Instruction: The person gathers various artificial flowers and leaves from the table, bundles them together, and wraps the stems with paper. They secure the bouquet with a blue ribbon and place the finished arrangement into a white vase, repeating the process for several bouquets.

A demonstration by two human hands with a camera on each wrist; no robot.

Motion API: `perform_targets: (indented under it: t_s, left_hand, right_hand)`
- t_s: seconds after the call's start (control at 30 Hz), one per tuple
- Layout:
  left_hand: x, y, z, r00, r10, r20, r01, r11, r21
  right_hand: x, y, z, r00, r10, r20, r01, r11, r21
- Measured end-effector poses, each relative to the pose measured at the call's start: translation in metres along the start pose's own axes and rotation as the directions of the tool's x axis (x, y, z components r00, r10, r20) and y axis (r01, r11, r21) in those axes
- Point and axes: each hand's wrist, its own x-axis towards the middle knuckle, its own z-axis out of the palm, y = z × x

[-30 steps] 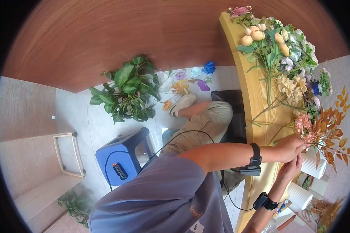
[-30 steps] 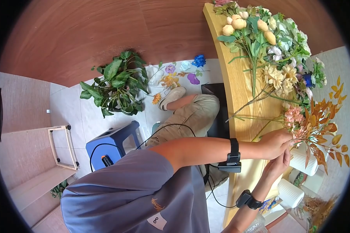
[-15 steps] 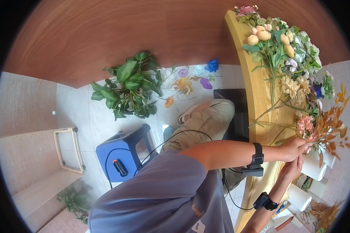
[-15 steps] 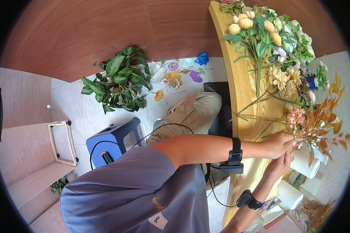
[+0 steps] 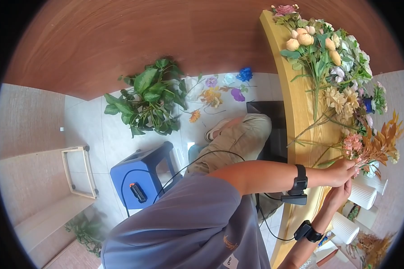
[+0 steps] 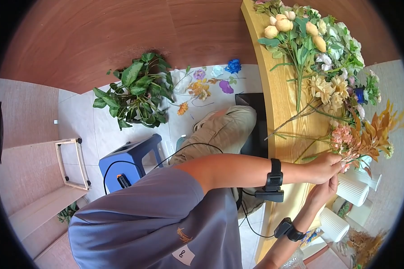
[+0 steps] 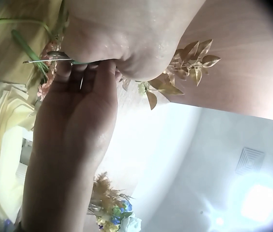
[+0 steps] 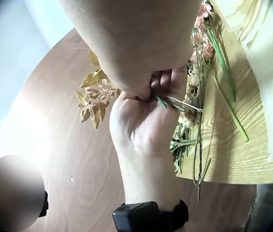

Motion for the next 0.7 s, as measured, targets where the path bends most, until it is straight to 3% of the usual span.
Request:
perform_targets:
  t_s: [0.17, 0.33, 0.7]
  left_hand:
    - [-0.001, 0.005, 0.000, 0.999, -0.034, 0.019, 0.033, 0.998, 0.046]
    - [0.001, -0.003, 0.004, 1.000, 0.009, -0.016, -0.010, 0.997, -0.075]
    - [-0.003, 0.006, -0.004, 0.998, -0.047, 0.032, 0.049, 0.997, -0.063]
  right_hand:
    - [-0.002, -0.001, 0.002, 0.999, -0.018, -0.033, 0.018, 1.000, 0.013]
    - [-0.005, -0.009, 0.008, 1.000, -0.010, -0.018, 0.011, 0.999, 0.042]
    - [-0.006, 0.003, 0.000, 1.000, 0.007, -0.001, -0.007, 0.995, 0.104]
